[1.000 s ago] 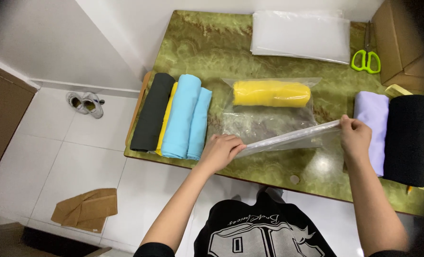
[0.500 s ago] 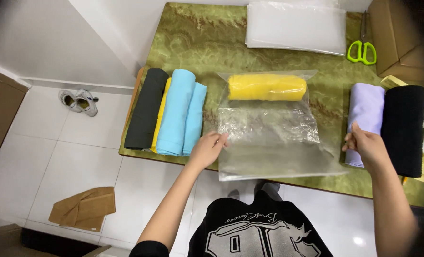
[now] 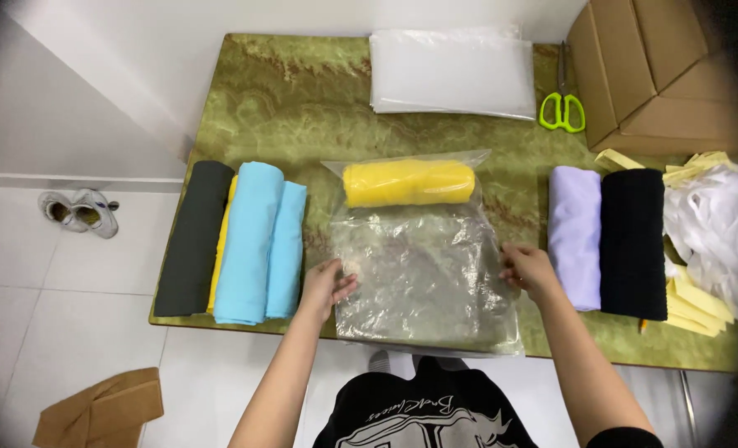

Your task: The person places a rolled yellow fabric into a clear plastic bag, puts the bag into a cardboard box, and ties the box closed with a white ribbon.

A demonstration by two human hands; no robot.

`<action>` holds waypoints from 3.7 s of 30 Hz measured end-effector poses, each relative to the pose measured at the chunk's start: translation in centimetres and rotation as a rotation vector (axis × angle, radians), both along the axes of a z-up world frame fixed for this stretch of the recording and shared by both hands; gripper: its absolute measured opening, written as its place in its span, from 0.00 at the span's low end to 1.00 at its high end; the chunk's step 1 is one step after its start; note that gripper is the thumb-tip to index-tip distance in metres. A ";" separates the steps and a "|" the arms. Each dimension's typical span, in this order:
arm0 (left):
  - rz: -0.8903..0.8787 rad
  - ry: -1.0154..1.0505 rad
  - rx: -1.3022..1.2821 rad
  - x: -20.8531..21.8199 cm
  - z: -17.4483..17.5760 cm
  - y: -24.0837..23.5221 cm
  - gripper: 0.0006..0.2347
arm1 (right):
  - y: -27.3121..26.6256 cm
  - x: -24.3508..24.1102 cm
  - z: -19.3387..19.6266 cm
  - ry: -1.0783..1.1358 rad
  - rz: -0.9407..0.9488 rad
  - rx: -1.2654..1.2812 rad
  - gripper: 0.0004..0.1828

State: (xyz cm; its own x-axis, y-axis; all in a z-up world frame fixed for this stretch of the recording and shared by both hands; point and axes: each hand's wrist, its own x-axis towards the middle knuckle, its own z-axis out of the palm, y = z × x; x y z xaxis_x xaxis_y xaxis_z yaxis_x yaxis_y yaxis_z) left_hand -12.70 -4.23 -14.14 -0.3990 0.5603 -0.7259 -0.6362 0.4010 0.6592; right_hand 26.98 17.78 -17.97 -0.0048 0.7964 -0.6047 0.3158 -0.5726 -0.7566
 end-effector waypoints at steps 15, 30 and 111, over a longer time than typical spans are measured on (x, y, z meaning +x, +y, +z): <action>-0.064 -0.073 0.020 -2.9 10.2 6.1 0.26 | 8.3 -2.2 8.5 0.134 0.277 -0.229 0.27; -0.043 0.161 0.460 -10.5 7.0 19.6 0.09 | 17.3 -7.5 11.5 0.638 -0.021 0.094 0.01; -0.238 0.655 0.013 0.2 0.1 2.3 0.14 | -4.1 -2.9 4.0 -0.112 0.082 0.287 0.15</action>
State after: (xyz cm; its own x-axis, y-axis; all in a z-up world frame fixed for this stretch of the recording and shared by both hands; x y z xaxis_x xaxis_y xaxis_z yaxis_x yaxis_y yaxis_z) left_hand -12.46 -1.91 -14.03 -0.6178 0.6936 -0.3703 -0.0020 0.4696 0.8829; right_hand 24.04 13.68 -14.02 -0.0225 0.9344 -0.3555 0.4425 -0.3096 -0.8416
